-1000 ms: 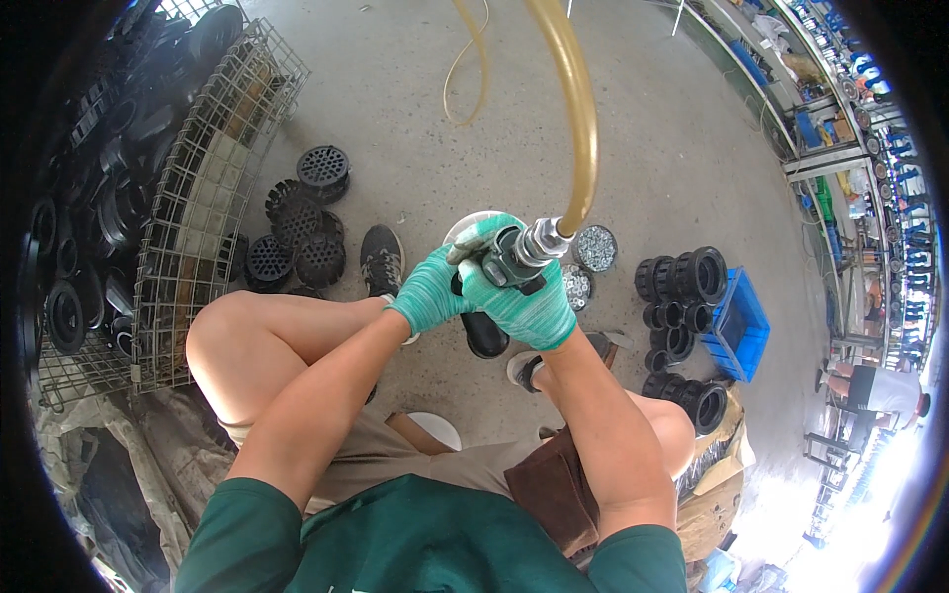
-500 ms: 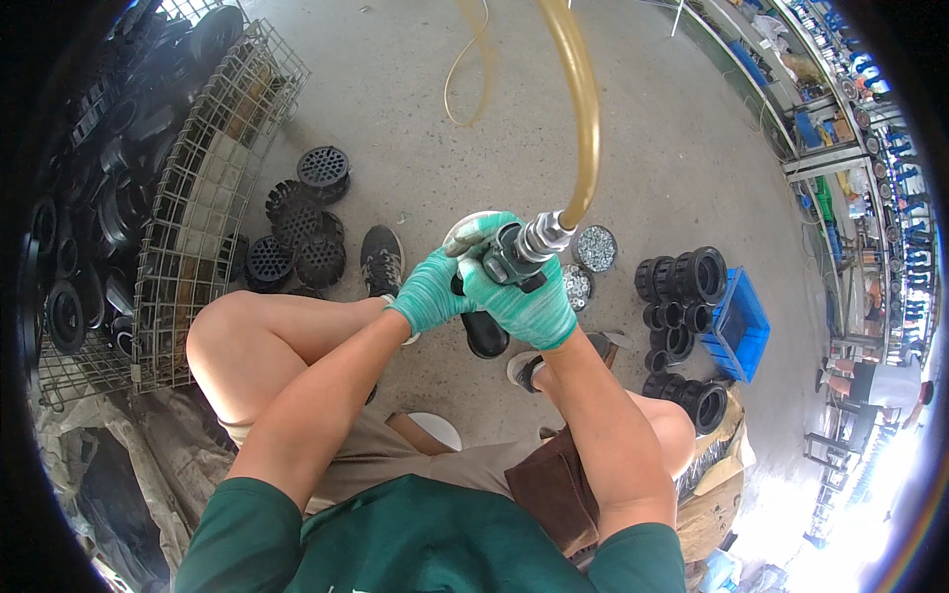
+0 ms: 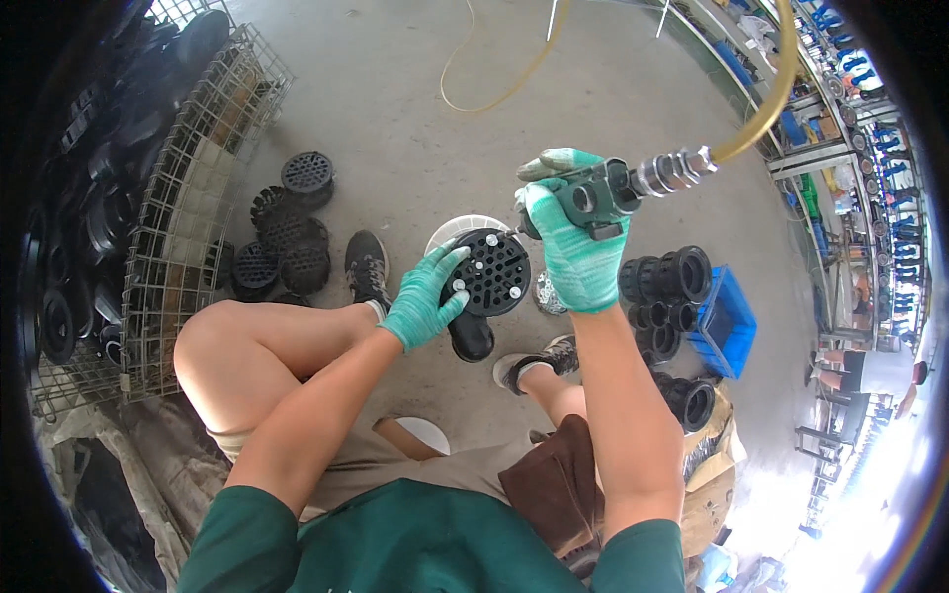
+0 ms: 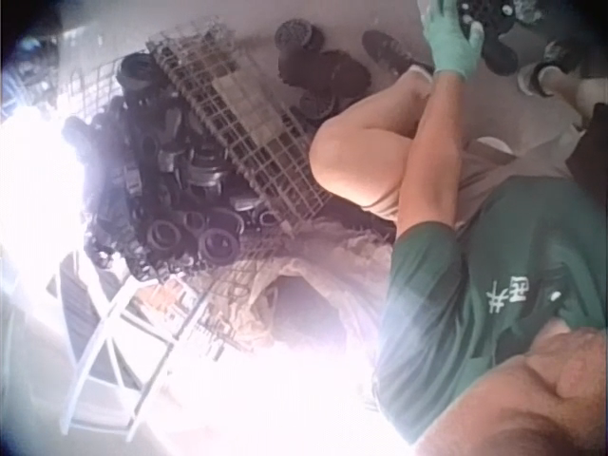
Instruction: The person assembles black plastic components by placing a circular grid into a base and using an air-powered tool to drive screws into the assembly.
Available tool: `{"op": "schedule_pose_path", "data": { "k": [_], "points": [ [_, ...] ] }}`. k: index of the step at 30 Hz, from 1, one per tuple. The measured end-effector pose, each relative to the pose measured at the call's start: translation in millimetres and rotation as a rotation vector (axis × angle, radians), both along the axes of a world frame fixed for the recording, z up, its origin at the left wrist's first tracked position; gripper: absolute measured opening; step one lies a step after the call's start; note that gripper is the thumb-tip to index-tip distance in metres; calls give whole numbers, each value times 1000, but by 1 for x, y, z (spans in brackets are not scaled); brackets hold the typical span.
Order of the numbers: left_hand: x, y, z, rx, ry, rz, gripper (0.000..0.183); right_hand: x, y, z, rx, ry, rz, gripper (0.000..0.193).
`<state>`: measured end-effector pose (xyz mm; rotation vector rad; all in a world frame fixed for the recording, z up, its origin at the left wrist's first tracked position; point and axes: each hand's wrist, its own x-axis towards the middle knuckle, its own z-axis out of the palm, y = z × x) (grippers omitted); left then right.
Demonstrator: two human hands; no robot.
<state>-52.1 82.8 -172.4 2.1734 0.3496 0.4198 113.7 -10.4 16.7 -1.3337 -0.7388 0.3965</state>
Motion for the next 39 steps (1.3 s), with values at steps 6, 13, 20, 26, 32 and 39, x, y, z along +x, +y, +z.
{"op": "schedule_pose_path", "data": {
  "k": [6,13,20,26,32,39],
  "points": [
    [1,1,-1,-97,1,22,66,4,6,-26,-3,60,-15,36],
    [2,3,-6,-116,52,36,75,1,12,-39,-16,55,-17,34],
    [8,7,1,-29,49,12,100,2,18,-37,-61,23,44,33],
    [10,8,0,-53,19,11,101,6,17,-41,-53,56,46,28],
    [12,9,4,-89,52,9,97,10,12,-42,-50,99,74,26],
    [10,10,4,-123,30,7,97,8,17,-44,-64,47,85,25]
  ]
}}
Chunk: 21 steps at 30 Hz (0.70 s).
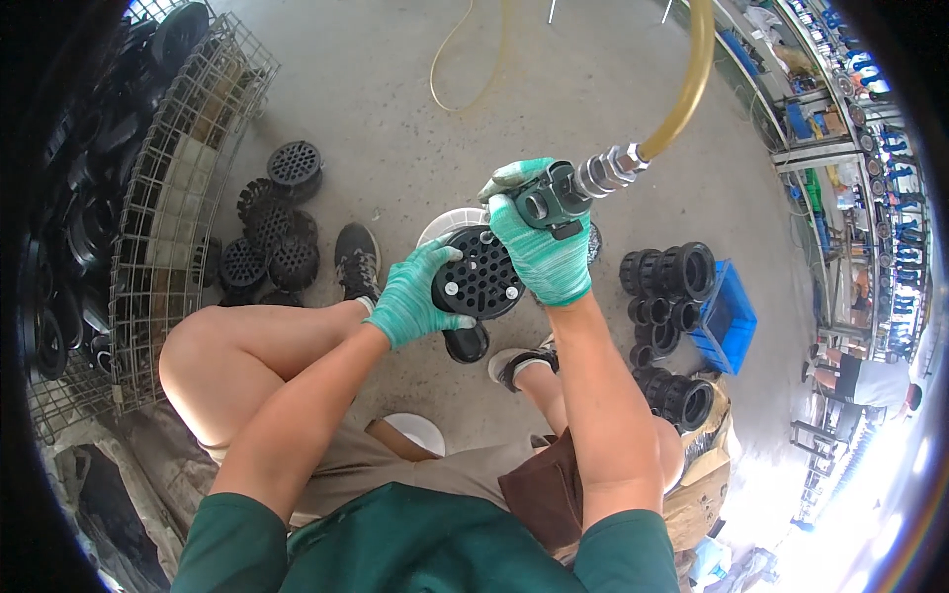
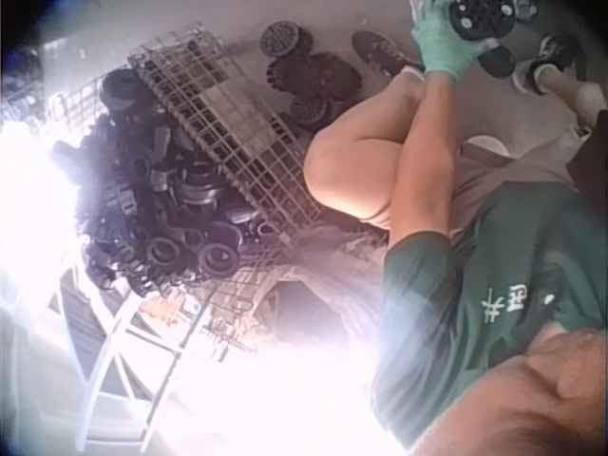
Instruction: The person assembles black plastic components by placing a circular grid into a base and using an air-powered tool to drive screws into the assembly.
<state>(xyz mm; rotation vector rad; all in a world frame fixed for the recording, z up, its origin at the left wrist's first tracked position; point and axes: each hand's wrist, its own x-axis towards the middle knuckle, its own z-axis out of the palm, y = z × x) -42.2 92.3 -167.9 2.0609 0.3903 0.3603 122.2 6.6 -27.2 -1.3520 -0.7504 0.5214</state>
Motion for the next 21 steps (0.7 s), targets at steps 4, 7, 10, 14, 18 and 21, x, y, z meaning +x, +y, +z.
{"op": "schedule_pose_path", "data": {
  "k": [4,7,10,14,18,21],
  "points": [
    [1,-1,-4,9,-19,1,97,2,2,-1,-25,-91,-7,23],
    [1,0,-6,46,5,1,97,3,-1,0,14,61,-20,27],
    [2,-1,-4,14,23,-2,97,4,-3,-1,5,49,-24,27],
    [0,0,-4,19,30,-8,98,2,-2,0,0,22,-25,27],
    [0,0,-6,19,17,-7,98,0,-2,1,1,24,-17,27],
    [0,0,3,10,38,-12,98,0,-3,7,-19,41,-38,28]
  ]
}}
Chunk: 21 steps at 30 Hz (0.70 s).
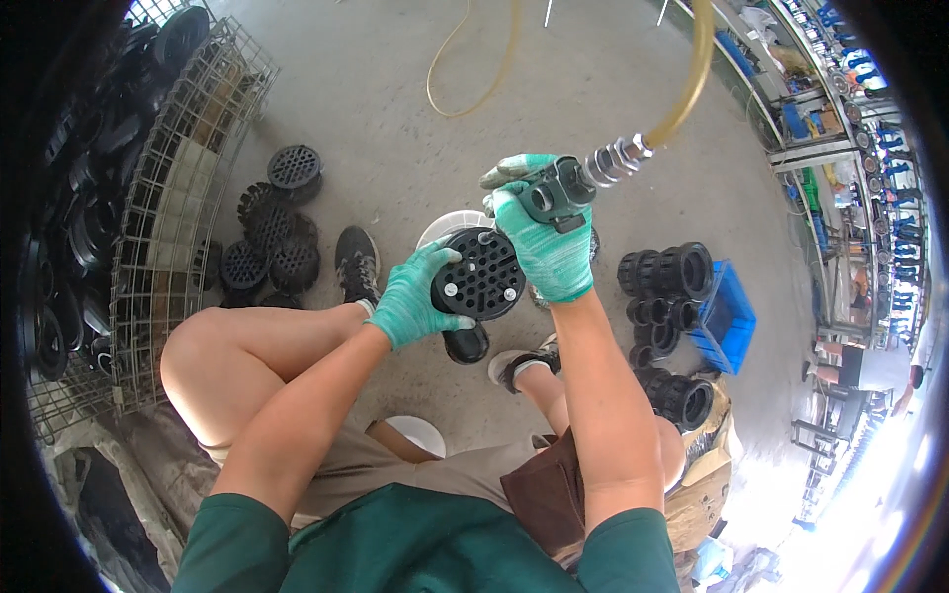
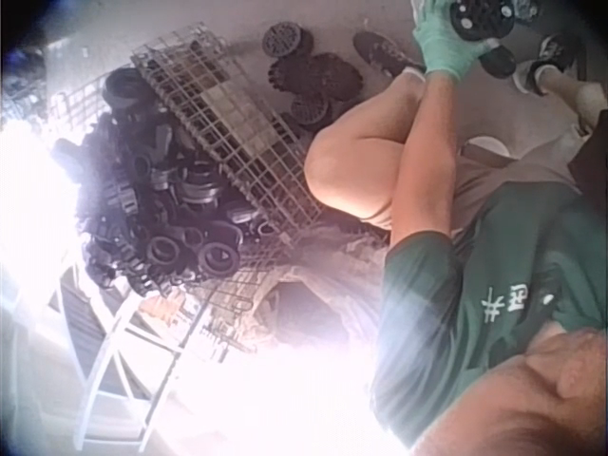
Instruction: The person assembles black plastic components by placing a circular grid into a base and using an air-powered tool to drive screws into the assembly.
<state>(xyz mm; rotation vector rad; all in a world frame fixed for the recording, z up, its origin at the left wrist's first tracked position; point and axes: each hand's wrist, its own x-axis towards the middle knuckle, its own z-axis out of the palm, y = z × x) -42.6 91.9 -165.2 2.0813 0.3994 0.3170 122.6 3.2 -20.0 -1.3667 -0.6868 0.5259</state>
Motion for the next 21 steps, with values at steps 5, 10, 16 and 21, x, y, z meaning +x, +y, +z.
{"op": "schedule_pose_path", "data": {
  "k": [5,10,16,21],
  "points": [
    [-1,-1,1,15,0,9,97,3,-7,33,134,0,-32,33],
    [-2,-1,-7,-40,54,2,98,-15,-53,39,154,29,-49,34],
    [0,-3,-3,-71,-8,15,95,-29,-82,11,94,28,-129,35],
    [0,-2,-8,-40,-38,18,96,-30,-77,-2,50,21,-147,35]
  ]
}}
